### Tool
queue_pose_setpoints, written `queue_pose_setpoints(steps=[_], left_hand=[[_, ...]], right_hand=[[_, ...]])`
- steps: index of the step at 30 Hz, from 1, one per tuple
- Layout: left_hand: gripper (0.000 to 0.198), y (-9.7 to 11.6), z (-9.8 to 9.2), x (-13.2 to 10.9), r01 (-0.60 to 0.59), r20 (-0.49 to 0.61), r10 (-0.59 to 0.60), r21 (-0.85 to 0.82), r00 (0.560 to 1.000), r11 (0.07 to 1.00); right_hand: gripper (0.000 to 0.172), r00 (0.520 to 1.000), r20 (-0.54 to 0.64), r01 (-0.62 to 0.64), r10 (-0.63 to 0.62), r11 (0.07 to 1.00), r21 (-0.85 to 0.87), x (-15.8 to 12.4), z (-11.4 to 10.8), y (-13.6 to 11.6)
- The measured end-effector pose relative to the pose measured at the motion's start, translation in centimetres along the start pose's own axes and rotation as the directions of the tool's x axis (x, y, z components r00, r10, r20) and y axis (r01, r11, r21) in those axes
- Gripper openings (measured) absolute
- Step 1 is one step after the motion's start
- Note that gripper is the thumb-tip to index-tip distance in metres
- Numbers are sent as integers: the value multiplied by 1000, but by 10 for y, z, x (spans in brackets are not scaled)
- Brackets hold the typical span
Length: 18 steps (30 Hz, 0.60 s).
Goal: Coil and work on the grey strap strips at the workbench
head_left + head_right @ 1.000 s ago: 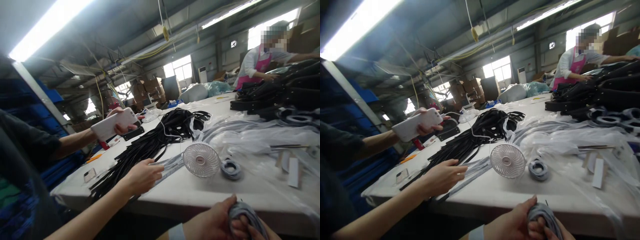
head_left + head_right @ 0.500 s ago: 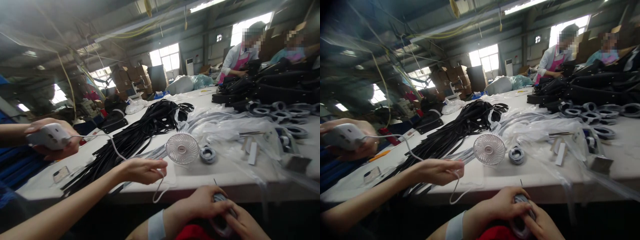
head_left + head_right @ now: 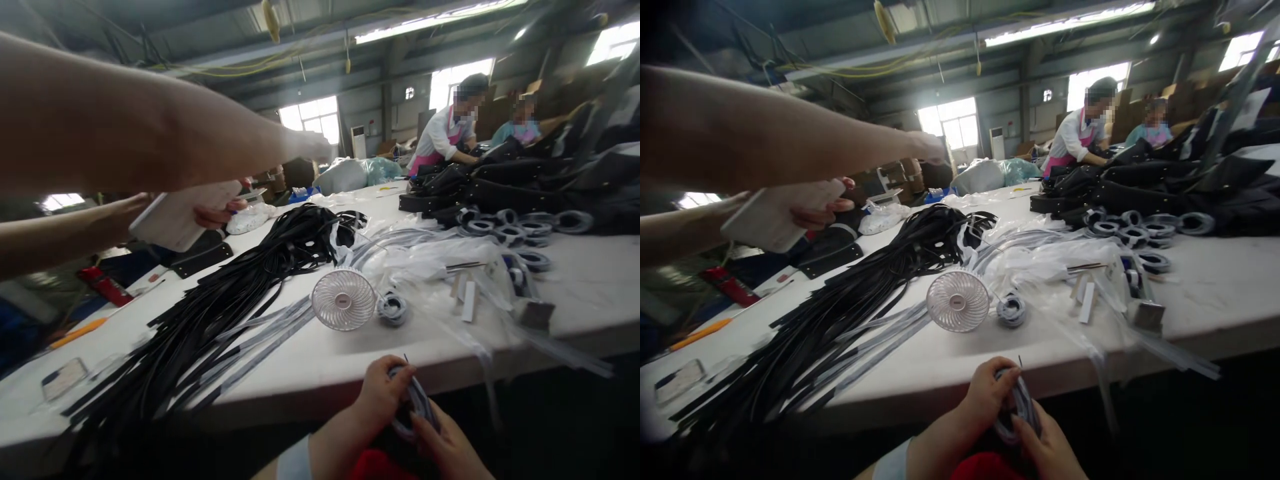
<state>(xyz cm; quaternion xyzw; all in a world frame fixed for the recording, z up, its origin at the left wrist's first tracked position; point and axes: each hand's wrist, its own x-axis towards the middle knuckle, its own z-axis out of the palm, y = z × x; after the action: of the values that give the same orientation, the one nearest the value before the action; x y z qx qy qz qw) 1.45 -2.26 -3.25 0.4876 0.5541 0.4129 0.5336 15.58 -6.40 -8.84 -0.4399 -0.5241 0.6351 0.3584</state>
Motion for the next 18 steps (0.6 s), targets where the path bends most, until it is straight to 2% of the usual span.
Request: queue_pose_setpoints(steps=[2,4,7,8,9,11,15,18], left_hand=[[41,3,-4,-1,11,57,-15,70,998,998],[39,11,-11,-2,27,185,-63,192,981,981],[39,26,-20,-5,-26,431,-169,411,886,911],[40,29,-20,-6,-48,479,-190,441,857,896],[42,31,-20,-7,-49,497,-194,435,846,899],[42,29,-15,-8,-7,450,-162,352,878,936],[39,14,0,-5,83,203,-117,166,972,983],[41,3,7,-3,89,51,-89,0,995,996]], right_hand=[[68,999,28,24,-22,999,-43,-2,-5,-9],[61,994,104,46,-35,993,-105,-6,-12,-19],[53,971,238,31,16,981,-190,-13,-23,-29],[52,964,262,17,39,978,-208,-14,-25,-31],[53,962,266,4,55,976,-217,-15,-27,-32],[58,971,234,-1,52,977,-212,-14,-28,-33],[66,991,132,35,-12,984,-174,-6,-29,-29],[67,997,81,23,-11,987,-159,0,-30,-20]])
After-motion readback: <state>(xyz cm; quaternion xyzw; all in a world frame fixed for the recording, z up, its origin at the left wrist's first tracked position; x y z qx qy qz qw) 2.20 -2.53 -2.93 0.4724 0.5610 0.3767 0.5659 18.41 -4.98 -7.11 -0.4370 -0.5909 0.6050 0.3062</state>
